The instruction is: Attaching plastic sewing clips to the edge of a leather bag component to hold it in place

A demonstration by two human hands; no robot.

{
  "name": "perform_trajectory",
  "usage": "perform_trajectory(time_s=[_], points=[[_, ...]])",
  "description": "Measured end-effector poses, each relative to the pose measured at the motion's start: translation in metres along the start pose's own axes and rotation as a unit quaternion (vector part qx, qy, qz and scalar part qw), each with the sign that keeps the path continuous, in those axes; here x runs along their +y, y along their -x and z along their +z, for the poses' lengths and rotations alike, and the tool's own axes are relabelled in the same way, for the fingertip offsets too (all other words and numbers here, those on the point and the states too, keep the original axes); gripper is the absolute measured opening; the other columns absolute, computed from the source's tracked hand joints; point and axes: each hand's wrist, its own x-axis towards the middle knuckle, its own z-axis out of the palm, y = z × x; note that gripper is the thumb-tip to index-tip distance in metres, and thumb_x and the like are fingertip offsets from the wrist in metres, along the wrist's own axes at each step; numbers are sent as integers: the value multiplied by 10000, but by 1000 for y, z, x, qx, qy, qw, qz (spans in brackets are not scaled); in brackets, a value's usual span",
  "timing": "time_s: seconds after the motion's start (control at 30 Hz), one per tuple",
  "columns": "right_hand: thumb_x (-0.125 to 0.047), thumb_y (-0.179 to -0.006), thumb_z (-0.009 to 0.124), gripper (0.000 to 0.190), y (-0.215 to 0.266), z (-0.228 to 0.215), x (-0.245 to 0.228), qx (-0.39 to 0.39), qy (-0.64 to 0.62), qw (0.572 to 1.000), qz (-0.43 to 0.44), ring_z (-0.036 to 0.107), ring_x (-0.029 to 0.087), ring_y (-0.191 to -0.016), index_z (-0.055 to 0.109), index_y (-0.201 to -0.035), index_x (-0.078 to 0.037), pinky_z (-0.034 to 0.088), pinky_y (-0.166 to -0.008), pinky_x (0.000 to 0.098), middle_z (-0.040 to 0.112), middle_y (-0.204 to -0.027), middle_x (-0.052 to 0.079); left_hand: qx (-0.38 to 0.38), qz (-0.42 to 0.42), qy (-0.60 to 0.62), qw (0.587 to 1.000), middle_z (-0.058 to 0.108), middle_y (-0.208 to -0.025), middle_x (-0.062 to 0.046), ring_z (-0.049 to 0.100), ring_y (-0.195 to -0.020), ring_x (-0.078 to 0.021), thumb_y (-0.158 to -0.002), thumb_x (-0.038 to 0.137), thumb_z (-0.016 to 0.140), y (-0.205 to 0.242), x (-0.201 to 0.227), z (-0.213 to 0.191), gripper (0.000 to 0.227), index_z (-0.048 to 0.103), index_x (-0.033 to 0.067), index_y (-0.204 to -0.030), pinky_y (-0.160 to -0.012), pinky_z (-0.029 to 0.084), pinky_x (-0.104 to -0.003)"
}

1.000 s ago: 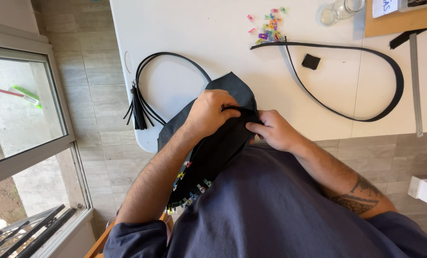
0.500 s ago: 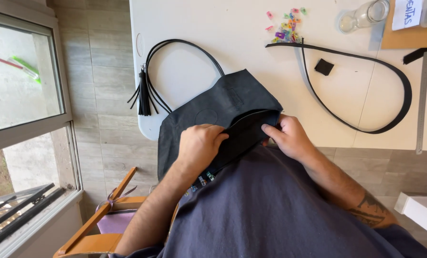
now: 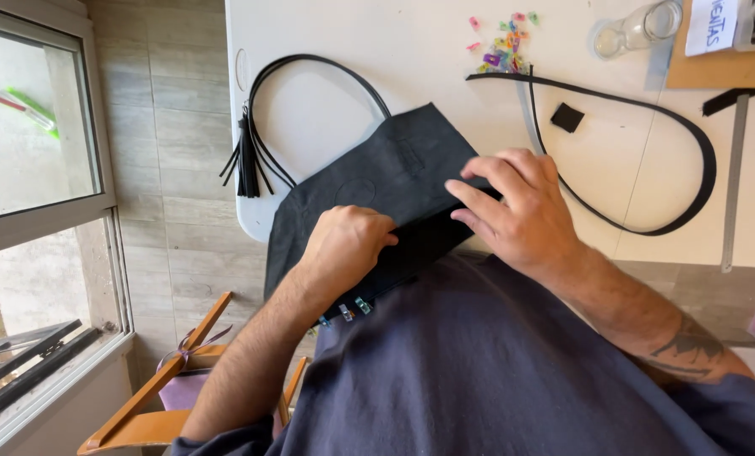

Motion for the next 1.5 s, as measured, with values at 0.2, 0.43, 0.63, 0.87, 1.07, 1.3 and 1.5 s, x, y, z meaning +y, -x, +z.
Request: perform_trajectory(time_s=[0.2,0.43,0.63,0.87,1.07,1.3,1.5], points=[[-322,-948,656,166,7,-9,8,-226,-191,955,32,660,289,-819,729,-918,-176,556,-684,433,670,-768,33,-61,61,1,996,702,-667,4,746,-728,-300,-846,351,758,-9,22,-26,221,682,184,-724,-602,622,-435],[-197,-851,765,150,54,28,23,-336,-367,840,218,753,282,-845,834,-979,-165,589,-779,419,805,-821,51,-88,87,-61,990,710,-644,16,749,-673,-263,-812,321,789,-23,31,14,162,747,186,-734,-586,625,-403],[-252,-973,666,202,63,21,18,-319,-380,818,291,745,257,-822,821,-927,-131,588,-766,407,779,-806,64,-83,73,-11,994,686,-622,-1,725,-621,-242,-832,286,803,-22,30,11,178,738,145,-744,-568,615,-363],[-221,-840,794,137,47,12,20,-345,-252,864,267,748,266,-890,797,-954,-144,606,-785,409,776,-847,36,-67,68,-13,995,690,-631,-4,734,-643,-236,-878,246,761,-32,36,0,156,738,145,-761,-576,623,-369],[-258,-811,824,187,45,12,22,-348,-206,871,278,735,244,-932,769,-969,-173,613,-793,420,762,-885,-2,-49,78,-4,996,693,-642,-16,737,-667,-255,-915,215,711,-36,36,-7,174,734,143,-758,-597,622,-394],[-341,-1005,630,220,52,13,21,-315,-256,862,302,728,242,-943,794,-960,-202,610,-811,424,764,-924,-37,-52,60,-5,997,683,-648,-7,730,-668,-251,-876,201,727,-33,33,-12,152,706,134,-741,-606,619,-388],[-309,-920,727,145,45,7,21,-333,-210,871,294,726,241,-889,792,-953,-184,617,-786,429,747,-866,-29,-29,68,-10,997,648,-634,48,725,-671,-221,-928,177,641,-32,35,-1,224,671,217,-709,-593,610,-382]])
